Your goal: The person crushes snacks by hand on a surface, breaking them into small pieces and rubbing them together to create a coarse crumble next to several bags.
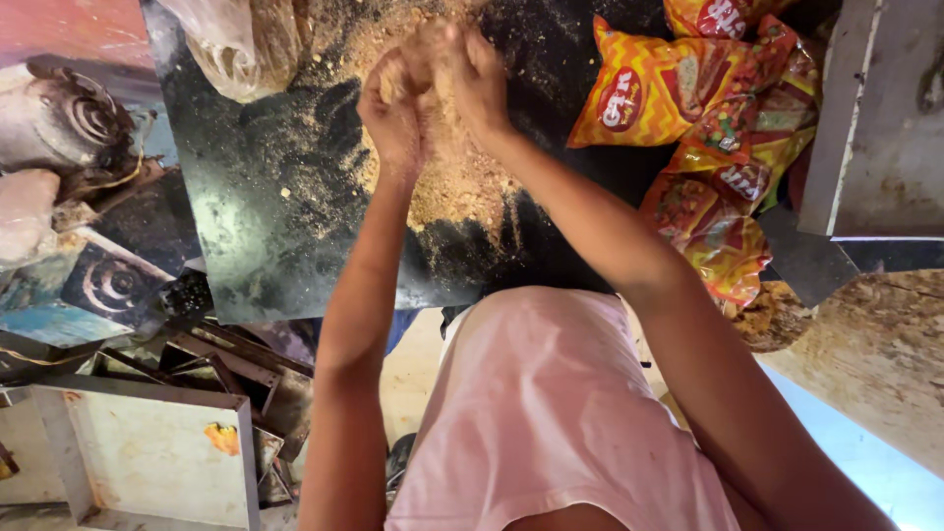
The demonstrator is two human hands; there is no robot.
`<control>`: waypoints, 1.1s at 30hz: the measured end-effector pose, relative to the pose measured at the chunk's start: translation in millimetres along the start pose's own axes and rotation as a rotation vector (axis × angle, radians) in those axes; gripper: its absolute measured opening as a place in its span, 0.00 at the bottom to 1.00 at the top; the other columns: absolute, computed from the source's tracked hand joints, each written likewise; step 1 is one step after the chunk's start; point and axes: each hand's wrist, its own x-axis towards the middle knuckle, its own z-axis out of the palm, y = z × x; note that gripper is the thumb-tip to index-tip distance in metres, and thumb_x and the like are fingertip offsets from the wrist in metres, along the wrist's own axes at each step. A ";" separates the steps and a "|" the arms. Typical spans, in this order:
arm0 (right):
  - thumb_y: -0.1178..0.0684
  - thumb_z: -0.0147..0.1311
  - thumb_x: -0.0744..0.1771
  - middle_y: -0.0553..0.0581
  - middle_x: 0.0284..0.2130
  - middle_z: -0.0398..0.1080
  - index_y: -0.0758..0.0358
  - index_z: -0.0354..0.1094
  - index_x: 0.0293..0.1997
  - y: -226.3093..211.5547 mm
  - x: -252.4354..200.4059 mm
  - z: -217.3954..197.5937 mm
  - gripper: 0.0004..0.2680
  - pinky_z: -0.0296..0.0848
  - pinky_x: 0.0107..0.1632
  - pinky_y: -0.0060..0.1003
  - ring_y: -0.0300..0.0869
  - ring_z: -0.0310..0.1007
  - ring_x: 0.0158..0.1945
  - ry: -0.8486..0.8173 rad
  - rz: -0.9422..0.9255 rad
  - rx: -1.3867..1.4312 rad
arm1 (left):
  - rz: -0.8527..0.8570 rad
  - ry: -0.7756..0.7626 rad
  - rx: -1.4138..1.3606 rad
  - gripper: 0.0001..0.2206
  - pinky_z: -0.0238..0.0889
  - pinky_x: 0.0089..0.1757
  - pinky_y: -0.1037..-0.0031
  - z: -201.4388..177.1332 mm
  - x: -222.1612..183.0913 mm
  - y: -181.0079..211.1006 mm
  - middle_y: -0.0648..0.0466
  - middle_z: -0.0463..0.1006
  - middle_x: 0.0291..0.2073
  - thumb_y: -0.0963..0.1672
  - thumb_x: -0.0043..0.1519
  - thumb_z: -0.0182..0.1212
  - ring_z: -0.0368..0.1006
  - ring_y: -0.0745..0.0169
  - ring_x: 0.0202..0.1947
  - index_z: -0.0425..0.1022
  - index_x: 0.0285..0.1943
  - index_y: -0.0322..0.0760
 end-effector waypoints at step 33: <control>0.25 0.17 0.74 0.65 0.81 0.34 0.48 0.33 0.83 -16.1 -27.3 -18.5 0.29 0.33 0.81 0.61 0.59 0.29 0.83 -0.452 -0.342 -0.547 | -0.486 -0.413 -0.016 0.49 0.43 0.73 0.57 8.2 -5.9 112.4 0.38 0.40 0.82 0.69 0.65 0.34 0.40 0.44 0.80 0.37 0.84 0.35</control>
